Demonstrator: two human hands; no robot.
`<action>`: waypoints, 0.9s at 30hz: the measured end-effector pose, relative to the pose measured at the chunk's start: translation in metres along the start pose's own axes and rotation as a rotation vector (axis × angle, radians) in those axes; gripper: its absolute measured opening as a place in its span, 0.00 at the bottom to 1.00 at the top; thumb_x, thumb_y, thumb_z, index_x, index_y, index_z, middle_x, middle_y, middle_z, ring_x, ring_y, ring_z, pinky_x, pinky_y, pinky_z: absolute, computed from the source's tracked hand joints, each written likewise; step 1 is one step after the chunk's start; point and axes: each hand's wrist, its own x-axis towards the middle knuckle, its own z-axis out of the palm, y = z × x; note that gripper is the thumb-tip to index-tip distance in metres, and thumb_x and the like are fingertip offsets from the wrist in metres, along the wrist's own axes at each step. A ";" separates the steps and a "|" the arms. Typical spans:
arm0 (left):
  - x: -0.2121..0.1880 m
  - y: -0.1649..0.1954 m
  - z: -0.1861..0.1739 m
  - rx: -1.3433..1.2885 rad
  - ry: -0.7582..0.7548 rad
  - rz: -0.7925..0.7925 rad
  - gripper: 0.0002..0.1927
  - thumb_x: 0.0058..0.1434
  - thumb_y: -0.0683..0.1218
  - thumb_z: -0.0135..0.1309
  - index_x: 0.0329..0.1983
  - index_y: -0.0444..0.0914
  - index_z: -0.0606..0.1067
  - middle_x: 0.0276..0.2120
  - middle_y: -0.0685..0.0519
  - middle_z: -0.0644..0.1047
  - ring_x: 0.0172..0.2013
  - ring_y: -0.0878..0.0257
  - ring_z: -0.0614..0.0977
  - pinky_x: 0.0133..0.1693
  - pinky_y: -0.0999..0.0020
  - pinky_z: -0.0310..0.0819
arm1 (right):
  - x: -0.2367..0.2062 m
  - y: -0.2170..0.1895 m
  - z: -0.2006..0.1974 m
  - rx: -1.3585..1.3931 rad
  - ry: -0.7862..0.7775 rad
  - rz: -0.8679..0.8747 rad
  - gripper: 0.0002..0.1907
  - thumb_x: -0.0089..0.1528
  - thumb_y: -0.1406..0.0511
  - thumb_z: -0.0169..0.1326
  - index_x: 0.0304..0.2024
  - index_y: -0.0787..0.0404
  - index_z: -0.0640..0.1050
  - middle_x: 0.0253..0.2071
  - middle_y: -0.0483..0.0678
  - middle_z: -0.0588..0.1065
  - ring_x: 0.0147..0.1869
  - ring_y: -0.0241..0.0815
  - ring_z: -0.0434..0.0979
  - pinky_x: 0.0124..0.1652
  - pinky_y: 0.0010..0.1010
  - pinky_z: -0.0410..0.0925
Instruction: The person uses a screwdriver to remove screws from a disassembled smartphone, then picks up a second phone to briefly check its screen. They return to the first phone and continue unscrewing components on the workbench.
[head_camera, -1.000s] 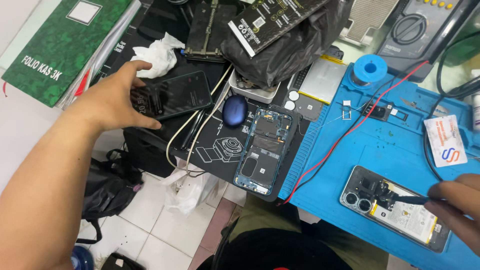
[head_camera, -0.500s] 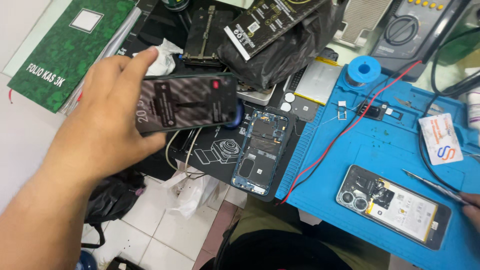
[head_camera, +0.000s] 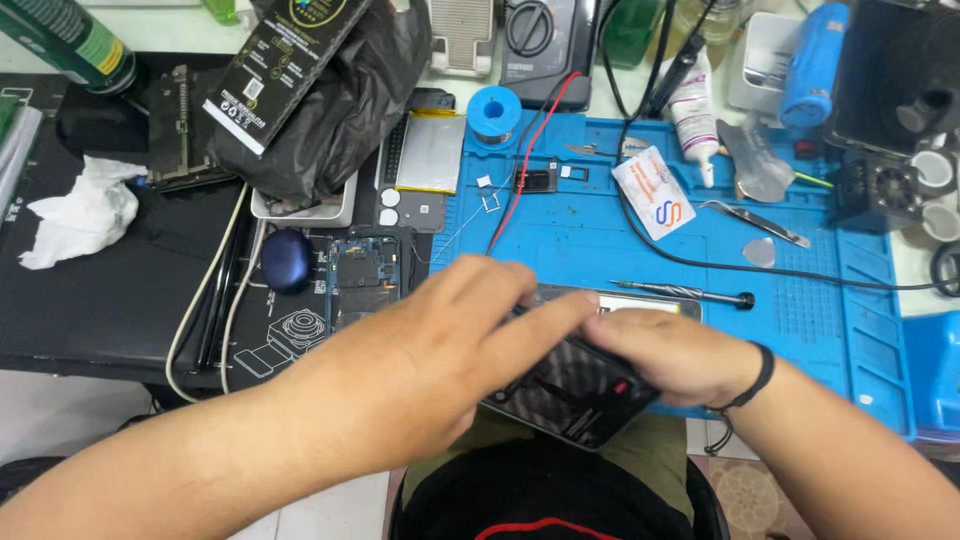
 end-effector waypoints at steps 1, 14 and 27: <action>0.004 0.001 0.004 0.012 -0.008 0.022 0.44 0.44 0.34 0.55 0.70 0.37 0.64 0.53 0.42 0.69 0.56 0.42 0.72 0.49 0.59 0.75 | 0.001 0.010 -0.005 -0.077 0.100 -0.006 0.26 0.71 0.59 0.42 0.63 0.73 0.72 0.60 0.56 0.76 0.61 0.46 0.75 0.59 0.40 0.66; -0.008 -0.008 0.050 -0.292 0.293 -0.176 0.51 0.47 0.37 0.58 0.76 0.39 0.52 0.69 0.37 0.62 0.70 0.40 0.63 0.62 0.50 0.69 | -0.010 0.045 0.024 0.331 0.201 -0.324 0.33 0.70 0.49 0.32 0.63 0.67 0.71 0.59 0.58 0.75 0.60 0.52 0.77 0.58 0.48 0.69; 0.001 0.005 0.150 -1.872 0.535 -0.329 0.43 0.69 0.48 0.52 0.81 0.36 0.46 0.63 0.43 0.69 0.53 0.58 0.77 0.36 0.63 0.80 | -0.013 0.020 0.047 -0.417 0.294 -0.732 0.51 0.57 0.75 0.53 0.78 0.66 0.43 0.78 0.57 0.55 0.78 0.51 0.58 0.69 0.41 0.57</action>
